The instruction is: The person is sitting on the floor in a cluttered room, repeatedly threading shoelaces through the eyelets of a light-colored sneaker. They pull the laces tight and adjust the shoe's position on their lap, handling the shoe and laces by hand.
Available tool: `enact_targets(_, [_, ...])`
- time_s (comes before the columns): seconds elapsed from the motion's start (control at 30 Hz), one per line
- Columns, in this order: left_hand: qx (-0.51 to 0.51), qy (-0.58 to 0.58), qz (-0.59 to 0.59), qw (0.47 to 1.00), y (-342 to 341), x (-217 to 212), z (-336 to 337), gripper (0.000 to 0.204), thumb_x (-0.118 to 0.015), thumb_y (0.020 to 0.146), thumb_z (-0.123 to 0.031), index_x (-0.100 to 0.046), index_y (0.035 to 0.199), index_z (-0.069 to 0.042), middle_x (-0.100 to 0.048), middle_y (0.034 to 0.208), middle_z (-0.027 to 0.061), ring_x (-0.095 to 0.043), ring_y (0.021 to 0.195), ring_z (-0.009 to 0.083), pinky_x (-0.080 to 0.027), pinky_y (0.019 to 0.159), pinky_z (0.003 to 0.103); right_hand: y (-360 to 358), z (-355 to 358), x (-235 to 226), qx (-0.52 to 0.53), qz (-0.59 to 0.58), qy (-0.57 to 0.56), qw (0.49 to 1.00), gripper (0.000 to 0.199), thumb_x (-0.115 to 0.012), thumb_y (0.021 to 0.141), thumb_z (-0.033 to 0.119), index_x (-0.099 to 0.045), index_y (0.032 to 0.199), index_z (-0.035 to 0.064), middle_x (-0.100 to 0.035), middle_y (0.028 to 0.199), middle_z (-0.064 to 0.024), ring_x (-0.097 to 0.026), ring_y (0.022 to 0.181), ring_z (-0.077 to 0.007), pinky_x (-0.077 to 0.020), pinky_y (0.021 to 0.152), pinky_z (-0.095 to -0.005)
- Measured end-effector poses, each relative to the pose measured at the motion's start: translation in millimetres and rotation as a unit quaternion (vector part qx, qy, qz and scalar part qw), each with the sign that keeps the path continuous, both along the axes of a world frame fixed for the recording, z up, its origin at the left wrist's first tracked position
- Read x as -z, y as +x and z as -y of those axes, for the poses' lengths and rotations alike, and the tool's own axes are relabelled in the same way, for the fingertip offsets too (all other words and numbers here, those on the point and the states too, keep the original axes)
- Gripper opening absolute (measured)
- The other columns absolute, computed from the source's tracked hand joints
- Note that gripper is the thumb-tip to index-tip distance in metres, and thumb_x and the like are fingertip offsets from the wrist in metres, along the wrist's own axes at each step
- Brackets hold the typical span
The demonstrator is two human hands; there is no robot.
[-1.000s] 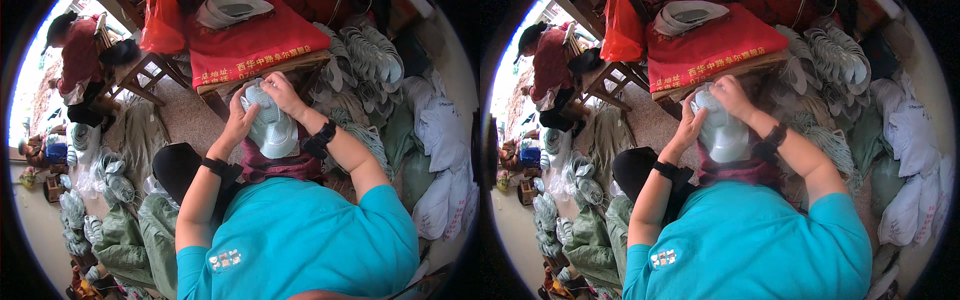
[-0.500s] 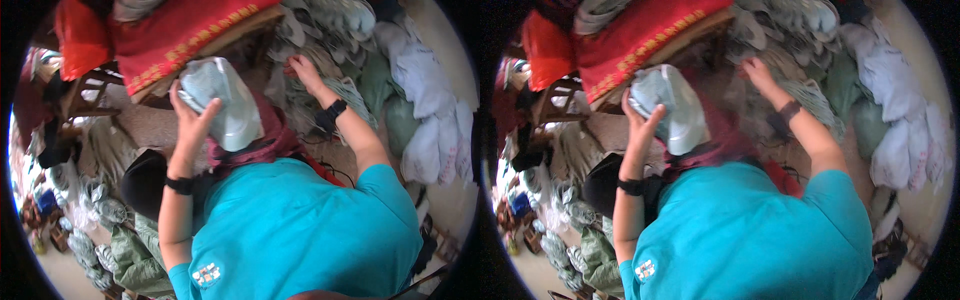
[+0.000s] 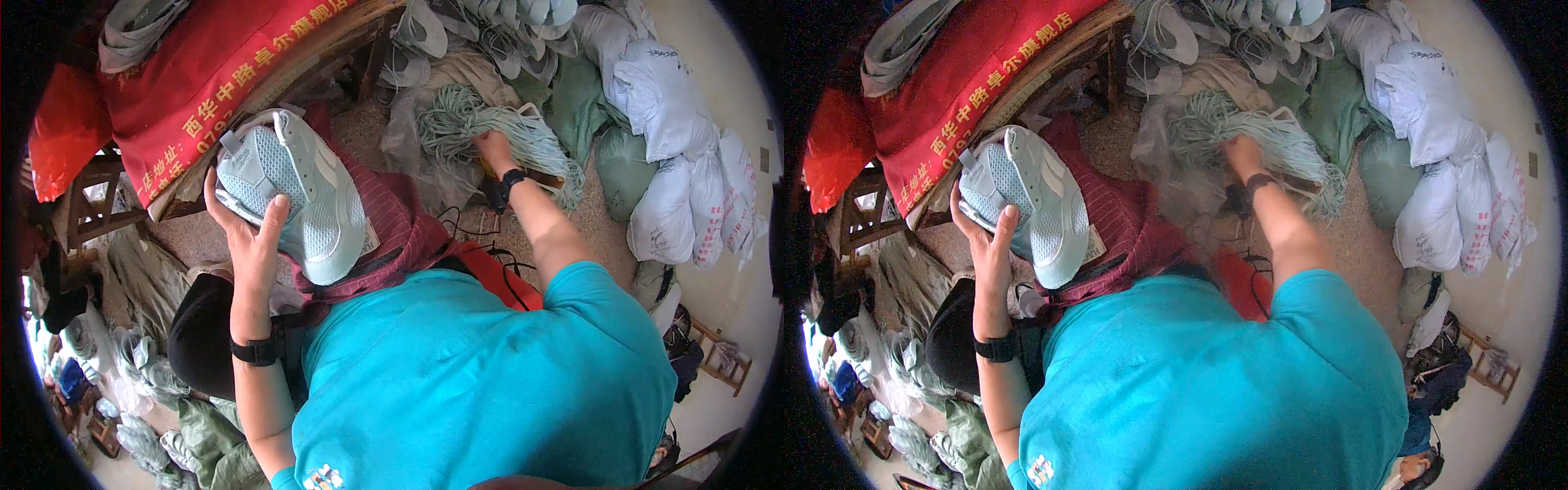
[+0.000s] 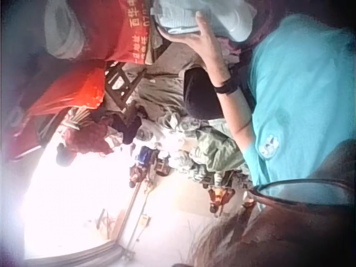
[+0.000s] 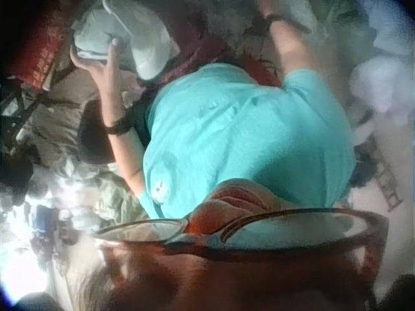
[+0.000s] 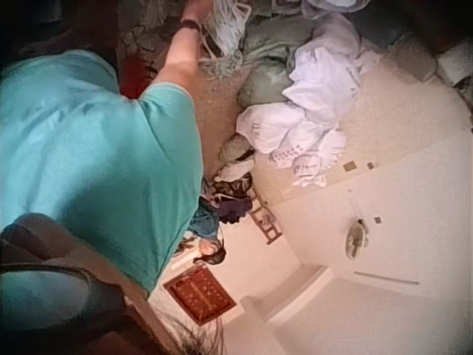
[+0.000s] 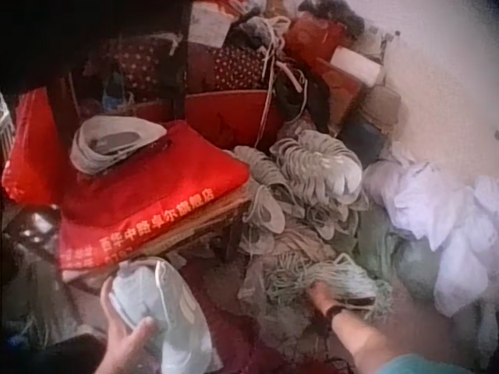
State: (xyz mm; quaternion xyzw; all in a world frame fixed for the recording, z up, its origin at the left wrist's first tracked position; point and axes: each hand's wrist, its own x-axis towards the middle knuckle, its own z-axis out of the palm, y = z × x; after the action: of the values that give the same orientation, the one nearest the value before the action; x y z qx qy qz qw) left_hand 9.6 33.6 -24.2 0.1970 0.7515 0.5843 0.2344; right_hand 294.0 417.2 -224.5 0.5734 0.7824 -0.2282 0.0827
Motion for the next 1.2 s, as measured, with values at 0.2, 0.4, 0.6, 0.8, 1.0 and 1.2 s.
enact_targets(0.2, [-0.004, -0.001, -0.01, 1.0, -1, 4, 2, 0.102, -0.076, 0.082, -0.036, -0.006, 0.151, -0.01, -0.033, 0.142, 0.0239, -0.036, 0.133, 0.0325, -0.027, 0.112, 0.043, -16, 14, 34, -0.078, 0.149, 0.229, 0.959, 0.028, -0.068, 0.081, 0.028, -0.069, 0.096, 0.0044, -0.062, 0.107, -0.0191, -0.062, 0.098, -0.0361, -0.0483, 0.08, -0.049])
enact_targets(0.4, [0.008, 0.005, -0.019, 1.0, -2, 4, 4, 0.103, -0.076, 0.082, -0.038, -0.006, 0.151, -0.009, -0.031, 0.144, 0.026, -0.034, 0.135, 0.0336, -0.026, 0.113, 0.043, -2, -4, 28, -0.09, 0.099, 0.165, 0.977, 0.026, -0.062, 0.084, 0.028, -0.07, 0.097, 0.0066, -0.064, 0.101, -0.0195, -0.063, 0.091, -0.0407, -0.0493, 0.079, -0.0509])
enact_targets(0.6, [-0.011, -0.1, -0.225, 0.969, -2, 1, 10, 0.097, -0.078, 0.079, -0.027, -0.016, 0.149, -0.004, -0.027, 0.145, 0.0273, -0.031, 0.136, 0.038, -0.027, 0.113, 0.046, -18, -14, -4, 0.158, -0.277, -0.302, 0.899, 0.013, -0.056, 0.088, 0.015, -0.059, 0.09, 0.0032, -0.063, 0.082, -0.0104, -0.064, 0.07, -0.0272, -0.0529, 0.064, -0.0371])
enact_targets(0.8, [0.1, -0.011, -0.29, 0.952, 19, -63, 1, 0.084, -0.079, 0.074, -0.013, -0.035, 0.143, -0.002, -0.037, 0.143, 0.0196, -0.05, 0.122, 0.0325, -0.046, 0.096, 0.04, -126, 131, -188, -0.118, -0.352, -0.343, 0.863, 0.007, -0.057, 0.093, 0.013, -0.055, 0.092, 0.0063, -0.054, 0.076, 0.002, -0.052, 0.065, -0.007, -0.0442, 0.058, -0.0226])
enact_targets(1.0, [0.296, 0.054, 0.074, 0.951, 29, -69, 15, 0.046, -0.069, 0.09, -0.019, -0.053, 0.131, -0.005, -0.057, 0.121, 0.012, -0.059, 0.093, 0.0144, -0.049, 0.076, 0.028, -145, 203, -292, -0.405, -0.414, -0.274, 0.768, 0.009, -0.061, 0.091, 0.007, -0.054, 0.097, 0.005, -0.053, 0.078, 0.005, -0.05, 0.07, -0.0017, -0.0425, 0.062, -0.0192])
enact_targets(1.2, [0.147, 0.233, 0.211, 0.938, 31, -52, 41, 0.063, -0.064, 0.094, -0.022, -0.034, 0.147, -0.005, -0.058, 0.12, 0.0118, -0.059, 0.082, 0.0113, -0.049, 0.072, 0.024, -142, 180, -273, -0.372, -0.367, -0.191, 0.831, 0.009, -0.061, 0.091, 0.006, -0.055, 0.096, 0.004, -0.054, 0.078, 0.0042, -0.048, 0.069, -0.0017, -0.0408, 0.06, -0.0202])
